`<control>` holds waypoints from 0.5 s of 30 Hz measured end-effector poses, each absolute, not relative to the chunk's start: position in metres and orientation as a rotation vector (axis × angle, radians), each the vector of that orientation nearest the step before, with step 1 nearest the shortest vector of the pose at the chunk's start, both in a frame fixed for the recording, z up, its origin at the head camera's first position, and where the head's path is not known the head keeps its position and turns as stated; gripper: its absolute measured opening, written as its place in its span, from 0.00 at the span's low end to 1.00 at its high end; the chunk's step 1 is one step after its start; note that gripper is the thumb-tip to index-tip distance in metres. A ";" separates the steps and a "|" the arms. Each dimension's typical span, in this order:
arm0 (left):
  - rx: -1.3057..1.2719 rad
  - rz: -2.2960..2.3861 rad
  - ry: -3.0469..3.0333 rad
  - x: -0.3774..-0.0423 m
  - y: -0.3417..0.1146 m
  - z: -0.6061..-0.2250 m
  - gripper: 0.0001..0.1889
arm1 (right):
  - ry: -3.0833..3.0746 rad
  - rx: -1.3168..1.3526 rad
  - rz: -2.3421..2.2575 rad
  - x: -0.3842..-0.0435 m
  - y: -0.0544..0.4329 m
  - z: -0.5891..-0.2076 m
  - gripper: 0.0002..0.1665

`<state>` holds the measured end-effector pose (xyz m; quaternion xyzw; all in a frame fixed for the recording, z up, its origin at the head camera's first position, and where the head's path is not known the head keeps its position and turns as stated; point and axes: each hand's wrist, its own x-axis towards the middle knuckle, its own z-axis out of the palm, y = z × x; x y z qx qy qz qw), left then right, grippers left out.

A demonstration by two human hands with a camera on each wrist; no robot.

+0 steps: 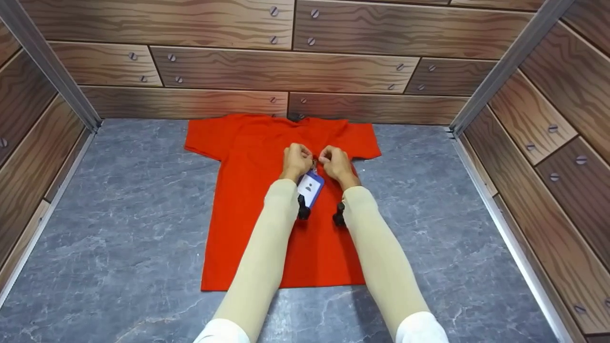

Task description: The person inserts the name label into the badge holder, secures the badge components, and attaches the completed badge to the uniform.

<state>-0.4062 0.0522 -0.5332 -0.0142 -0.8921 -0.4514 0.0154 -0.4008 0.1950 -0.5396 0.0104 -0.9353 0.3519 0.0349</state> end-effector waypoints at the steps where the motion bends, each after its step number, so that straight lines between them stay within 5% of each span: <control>1: -0.038 -1.405 -2.776 -0.406 0.053 -0.533 0.07 | -2.870 0.043 1.087 -0.401 0.195 -0.540 0.02; 15: 0.000 -1.428 -2.796 -0.408 0.055 -0.533 0.06 | -2.843 0.033 1.184 -0.400 0.197 -0.539 0.12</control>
